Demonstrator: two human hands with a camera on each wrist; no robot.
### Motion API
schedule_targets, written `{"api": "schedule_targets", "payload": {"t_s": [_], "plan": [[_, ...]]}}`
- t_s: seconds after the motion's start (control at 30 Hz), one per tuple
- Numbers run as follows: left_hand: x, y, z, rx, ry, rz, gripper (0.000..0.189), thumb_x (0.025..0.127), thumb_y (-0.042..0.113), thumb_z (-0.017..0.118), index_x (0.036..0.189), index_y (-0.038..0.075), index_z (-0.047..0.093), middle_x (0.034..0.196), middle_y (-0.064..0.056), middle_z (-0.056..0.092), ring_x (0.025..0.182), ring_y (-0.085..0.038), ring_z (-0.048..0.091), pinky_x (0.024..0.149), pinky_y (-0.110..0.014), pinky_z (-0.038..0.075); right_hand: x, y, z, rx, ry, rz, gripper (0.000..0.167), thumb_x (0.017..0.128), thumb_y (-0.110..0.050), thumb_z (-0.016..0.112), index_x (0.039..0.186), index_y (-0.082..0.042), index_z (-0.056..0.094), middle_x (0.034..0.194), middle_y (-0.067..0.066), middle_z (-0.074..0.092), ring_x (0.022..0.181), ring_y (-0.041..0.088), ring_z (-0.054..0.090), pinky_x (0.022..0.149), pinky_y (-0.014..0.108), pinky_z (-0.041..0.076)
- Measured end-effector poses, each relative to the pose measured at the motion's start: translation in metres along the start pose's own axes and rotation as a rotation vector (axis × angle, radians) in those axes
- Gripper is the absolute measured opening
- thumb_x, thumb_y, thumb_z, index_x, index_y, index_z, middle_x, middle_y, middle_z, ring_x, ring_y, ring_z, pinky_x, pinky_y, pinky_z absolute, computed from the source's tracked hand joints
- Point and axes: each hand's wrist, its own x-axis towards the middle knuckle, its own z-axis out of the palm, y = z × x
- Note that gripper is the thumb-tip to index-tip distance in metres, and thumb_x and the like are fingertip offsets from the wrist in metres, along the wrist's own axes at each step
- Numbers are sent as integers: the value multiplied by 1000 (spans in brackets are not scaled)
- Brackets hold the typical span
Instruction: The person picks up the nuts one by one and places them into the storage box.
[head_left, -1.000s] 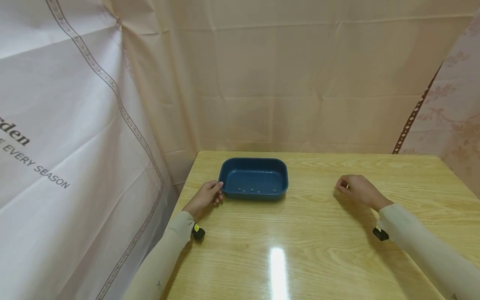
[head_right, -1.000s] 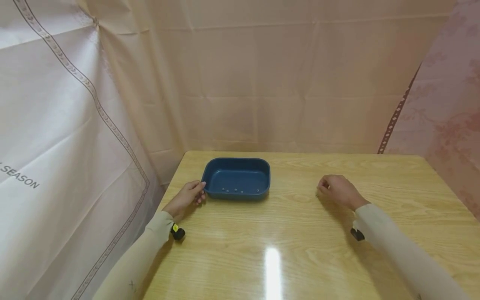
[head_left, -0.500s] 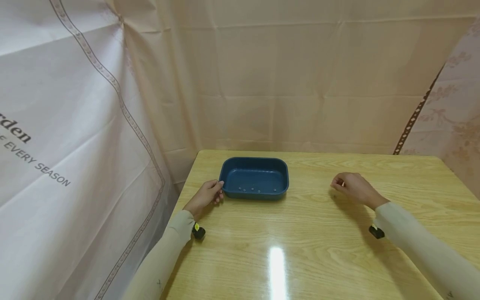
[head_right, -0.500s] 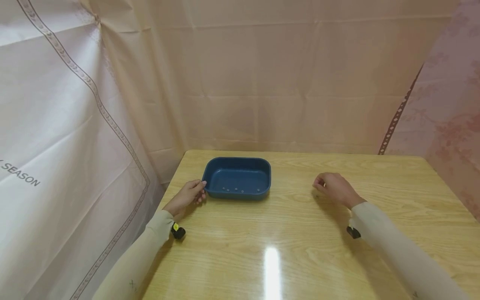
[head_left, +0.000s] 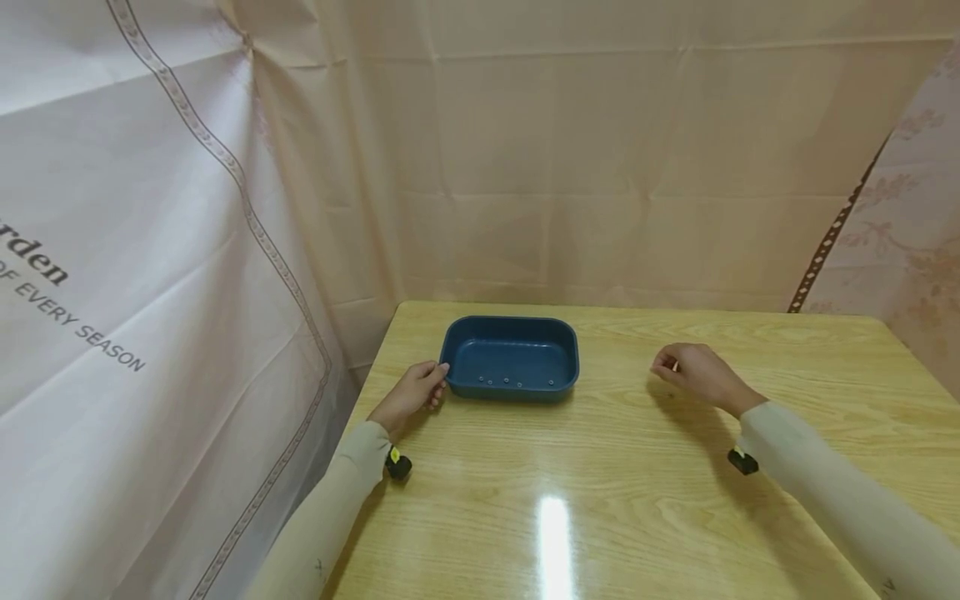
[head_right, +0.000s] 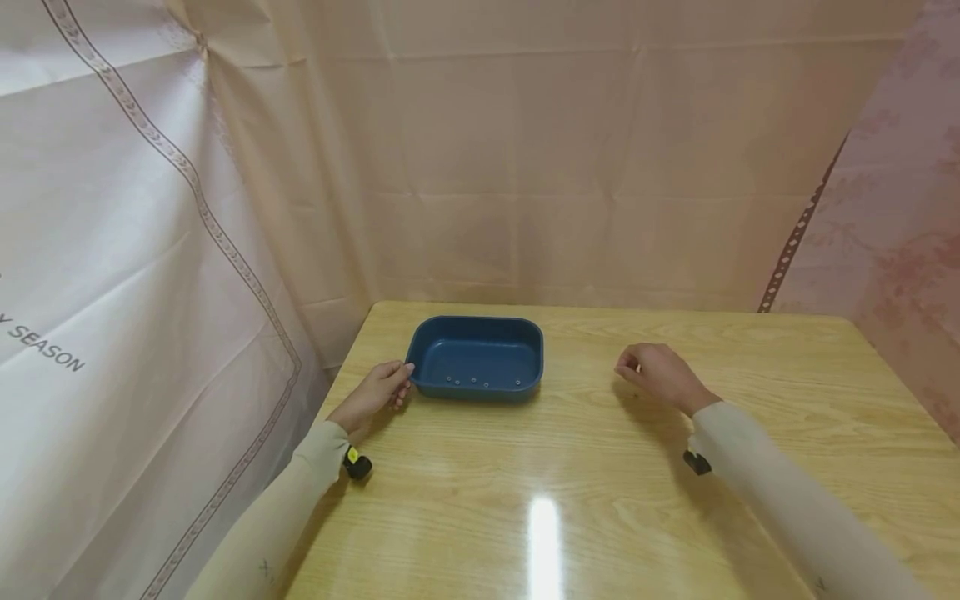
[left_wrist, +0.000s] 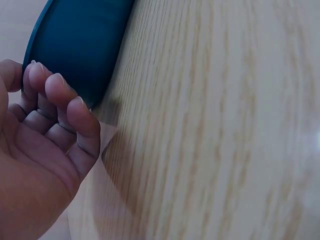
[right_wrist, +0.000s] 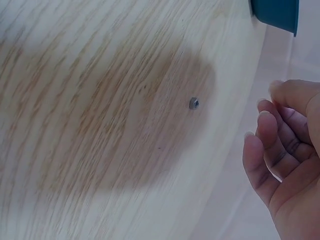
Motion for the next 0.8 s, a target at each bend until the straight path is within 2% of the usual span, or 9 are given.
{"api": "schedule_targets", "payload": {"t_s": [0.4, 0.8], "plan": [[0, 1, -1, 17, -5, 3, 39, 110, 38, 50, 93, 4, 55, 79, -5, 54, 66, -16, 48, 59, -28, 44, 10, -9, 3, 17, 0, -25, 12, 101, -13, 67, 101, -2, 73, 84, -1, 68, 66, 9, 57, 58, 30, 49], [-1, 3, 0, 54, 7, -5, 40, 111, 38, 48, 97, 1, 55, 80, -5, 55, 66, -16, 50, 60, -28, 44, 19, -18, 6, 28, 0, -45, 13, 101, -15, 68, 101, -3, 73, 84, -2, 68, 68, 9, 58, 61, 31, 50]]}}
